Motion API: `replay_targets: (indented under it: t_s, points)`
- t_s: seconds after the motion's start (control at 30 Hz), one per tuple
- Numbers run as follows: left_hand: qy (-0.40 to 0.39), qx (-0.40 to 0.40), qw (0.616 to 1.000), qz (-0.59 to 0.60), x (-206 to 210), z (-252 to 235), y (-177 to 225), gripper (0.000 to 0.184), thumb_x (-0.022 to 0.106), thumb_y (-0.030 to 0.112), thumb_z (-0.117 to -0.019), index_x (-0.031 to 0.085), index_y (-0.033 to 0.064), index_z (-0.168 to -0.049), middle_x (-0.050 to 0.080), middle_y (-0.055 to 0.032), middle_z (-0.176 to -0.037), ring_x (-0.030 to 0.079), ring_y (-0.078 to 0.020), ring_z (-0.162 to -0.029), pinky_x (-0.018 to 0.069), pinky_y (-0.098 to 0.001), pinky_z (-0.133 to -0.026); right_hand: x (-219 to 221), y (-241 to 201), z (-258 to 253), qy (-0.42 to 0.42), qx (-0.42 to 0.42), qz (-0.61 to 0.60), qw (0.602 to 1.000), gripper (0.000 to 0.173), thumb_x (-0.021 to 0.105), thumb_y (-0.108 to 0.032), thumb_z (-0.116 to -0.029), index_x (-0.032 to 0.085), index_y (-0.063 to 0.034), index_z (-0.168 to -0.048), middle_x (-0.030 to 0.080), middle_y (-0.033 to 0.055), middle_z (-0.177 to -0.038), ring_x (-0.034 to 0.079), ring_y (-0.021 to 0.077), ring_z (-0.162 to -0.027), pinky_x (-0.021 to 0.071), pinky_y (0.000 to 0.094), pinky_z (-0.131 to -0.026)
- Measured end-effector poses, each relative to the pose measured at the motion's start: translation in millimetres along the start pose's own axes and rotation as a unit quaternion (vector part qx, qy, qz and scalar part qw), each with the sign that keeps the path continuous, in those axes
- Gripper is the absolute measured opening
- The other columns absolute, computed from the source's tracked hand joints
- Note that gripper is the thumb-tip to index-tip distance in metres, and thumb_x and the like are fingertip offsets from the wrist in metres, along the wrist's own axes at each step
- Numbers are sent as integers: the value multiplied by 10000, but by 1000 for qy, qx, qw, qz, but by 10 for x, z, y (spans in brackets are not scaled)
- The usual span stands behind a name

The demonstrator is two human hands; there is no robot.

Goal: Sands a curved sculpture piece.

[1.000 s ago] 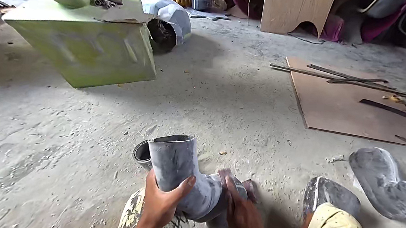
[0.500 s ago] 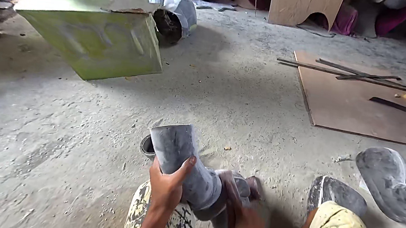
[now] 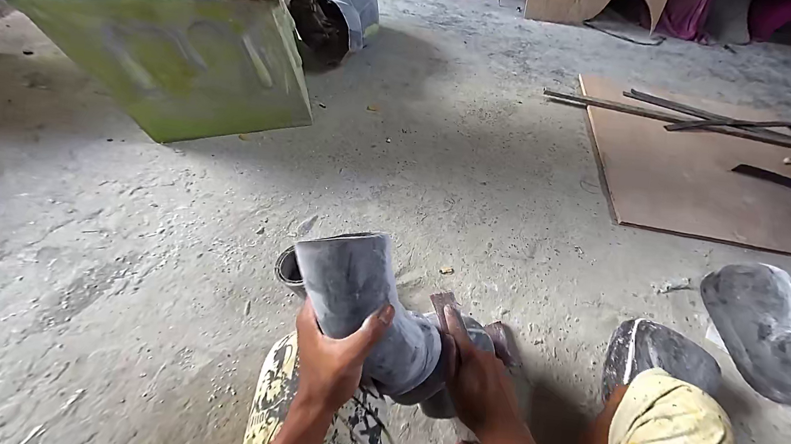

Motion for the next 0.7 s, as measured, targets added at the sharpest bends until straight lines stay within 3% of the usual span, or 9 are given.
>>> replay_targets:
  t_s: [0.13,0.23,0.3,0.33,0.4,0.47,0.57,0.63,0.7]
  points:
    - [34,-11,999,-2,-131,-85,-49,745,861,472,-700,582,8,-1212,733,-29,-955,733,-117,-880,637,-317,-783,194,203,553,-19,-12,-55,998,502,318,-503,-1079,441,-388,-1552,736,97,-823,721,334,-748,573,585,-665]
    - [18,-16,1000,0,-183,-70,-76,817,865,523,-690,548,5,-1236,727,-21,-970,729,-105,-888,634,-304,-789,110,664,979,-2,6,-122,993,554,543,-517,-1008,586,-181,-1445,750,111,-838,737,316,-770,586,596,-710]
    - [-3,3,1000,2,-148,33,15,905,888,571,-654,518,-2,-1249,720,-14,-973,726,-101,-882,633,-295,-787,-206,867,987,87,-15,-177,980,739,656,-455,-969,426,-61,-1550,740,91,-824,717,254,-683,609,544,-646]
    - [-7,15,1000,-2,-133,89,71,920,897,571,-644,509,-1,-1252,717,-11,-971,726,-100,-880,634,-295,-784,-337,931,933,122,-28,-194,973,735,656,-431,-977,409,-63,-1564,754,70,-883,730,209,-708,631,499,-664]
    - [-14,44,999,-3,-116,183,172,883,915,512,-650,502,10,-1249,719,-7,-977,727,-104,-891,636,-302,-798,-443,943,815,155,-52,-217,962,568,622,-367,-1000,520,-128,-1505,765,32,-1059,747,149,-862,638,425,-786]
    - [-15,65,998,-4,-101,233,219,872,924,469,-652,490,7,-1251,712,-7,-987,722,-101,-905,634,-303,-812,-428,781,702,149,-80,-233,958,487,586,-312,-1029,544,-148,-1486,745,35,-1147,737,142,-910,634,415,-825]
    - [-18,57,998,-21,-56,266,231,939,924,484,-633,467,-21,-1280,701,-26,-1020,715,-98,-934,624,-297,-832,-202,469,565,80,-87,-231,966,510,394,-462,-1087,450,-296,-1566,735,29,-1165,723,168,-935,612,467,-845]
    - [-39,56,997,-27,3,269,233,956,921,496,-634,467,-37,-1286,711,-57,-1036,723,-132,-949,630,-324,-842,31,329,526,22,-63,-196,978,562,231,-567,-1084,380,-379,-1592,702,111,-1090,693,269,-892,584,530,-783]
    - [-52,67,996,-27,40,299,236,931,925,496,-631,487,-27,-1264,716,-51,-1018,727,-134,-933,632,-329,-831,211,260,470,-3,-40,-135,990,548,185,-533,-1090,296,-421,-1615,699,127,-1057,693,310,-876,578,538,-756]
Point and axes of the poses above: each hand's wrist, its own z-axis away from the middle knuckle, its own x-axis out of the palm, y = z × x, the point moved 10 cm from there along -z, towards the middle knuckle
